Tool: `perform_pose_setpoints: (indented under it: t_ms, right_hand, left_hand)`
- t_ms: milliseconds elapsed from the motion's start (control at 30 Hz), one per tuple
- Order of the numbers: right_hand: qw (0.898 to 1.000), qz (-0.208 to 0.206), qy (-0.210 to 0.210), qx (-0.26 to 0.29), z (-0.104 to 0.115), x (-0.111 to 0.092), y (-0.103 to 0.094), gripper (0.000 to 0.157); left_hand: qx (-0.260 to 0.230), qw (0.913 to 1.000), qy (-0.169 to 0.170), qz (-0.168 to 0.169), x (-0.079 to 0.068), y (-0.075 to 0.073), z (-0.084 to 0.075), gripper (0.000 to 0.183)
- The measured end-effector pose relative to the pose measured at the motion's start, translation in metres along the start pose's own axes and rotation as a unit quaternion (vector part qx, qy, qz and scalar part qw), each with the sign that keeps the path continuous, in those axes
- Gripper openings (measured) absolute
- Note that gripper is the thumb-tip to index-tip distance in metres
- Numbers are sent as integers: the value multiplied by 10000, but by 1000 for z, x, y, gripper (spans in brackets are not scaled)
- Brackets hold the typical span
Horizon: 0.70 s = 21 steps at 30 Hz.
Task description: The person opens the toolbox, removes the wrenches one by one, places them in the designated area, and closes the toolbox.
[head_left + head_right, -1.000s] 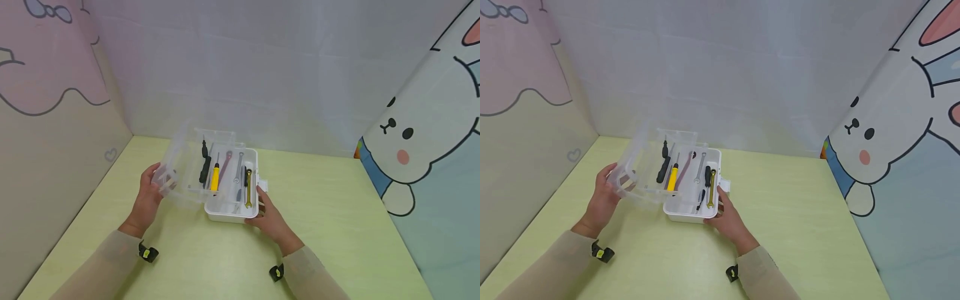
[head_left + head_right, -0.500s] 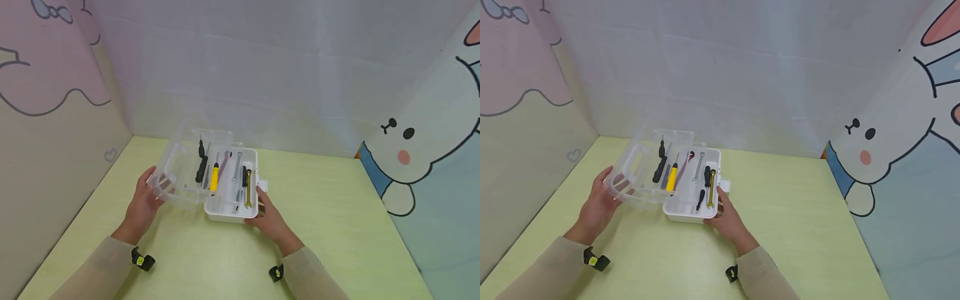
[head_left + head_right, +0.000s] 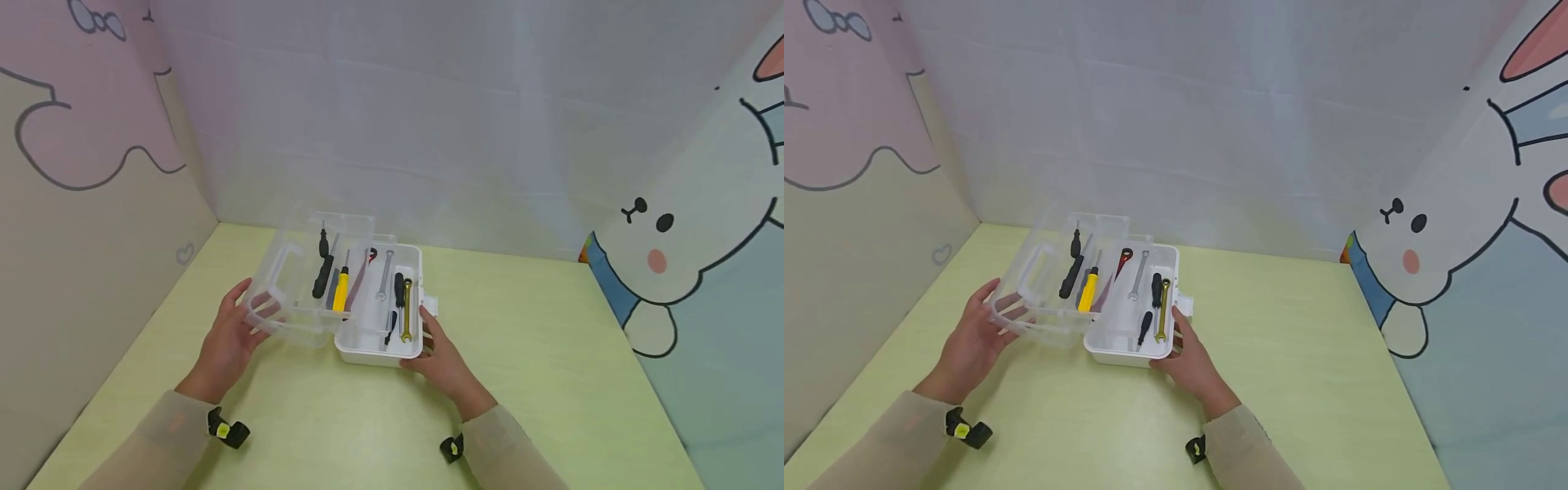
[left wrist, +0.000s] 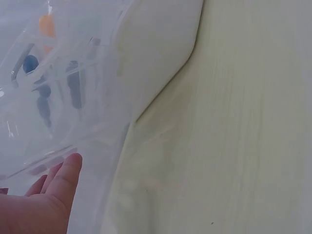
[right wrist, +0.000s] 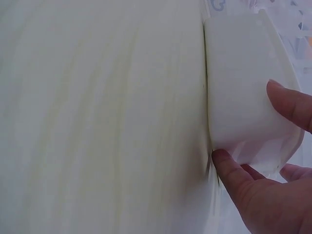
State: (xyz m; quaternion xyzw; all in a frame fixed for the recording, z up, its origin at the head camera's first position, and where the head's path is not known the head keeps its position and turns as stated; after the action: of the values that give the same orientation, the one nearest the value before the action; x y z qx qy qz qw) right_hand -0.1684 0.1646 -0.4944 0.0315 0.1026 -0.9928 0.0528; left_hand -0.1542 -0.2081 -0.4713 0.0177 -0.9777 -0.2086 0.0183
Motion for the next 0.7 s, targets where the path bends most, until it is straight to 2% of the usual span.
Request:
perform_pose_setpoints:
  t_ms: [133,367,433,567,700]
  right_hand:
    - [10000,-20,-13,-13,1,0,-2,113]
    - [10000,-8,-5,13,-1,0,-4,112]
    - [10000,-5,-12,18,-2,1,-4,112]
    - [10000,-8,10,-15,-3,1,-5,112]
    - [10000,-9,12,-57,-5,3,-6,113]
  left_hand:
    - [-3,9998,-145,-135,-2,-5,5,44]
    - [100,9941,-865,-642,-4,-14,14,53]
    - [39,9919,-1024,-749,-4,-16,15,50]
    - [141,9846,-1364,-1082,-3,-19,15,34]
    - [613,9757,-1689,-1258,0,-21,13,32]
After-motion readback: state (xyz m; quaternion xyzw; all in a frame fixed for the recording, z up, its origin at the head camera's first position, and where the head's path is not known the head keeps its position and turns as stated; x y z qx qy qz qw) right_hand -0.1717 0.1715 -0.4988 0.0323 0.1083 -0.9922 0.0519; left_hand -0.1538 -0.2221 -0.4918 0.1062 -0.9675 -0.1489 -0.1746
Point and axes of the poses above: each hand's wrist, its own x-axis towards the middle knuckle, its own y-axis out of the palm, z = x × y, the point moved 2 cm from there along x, towards the middle knuckle, and after that the axes turned 10 degrees about -z, right-handed, at the moved point
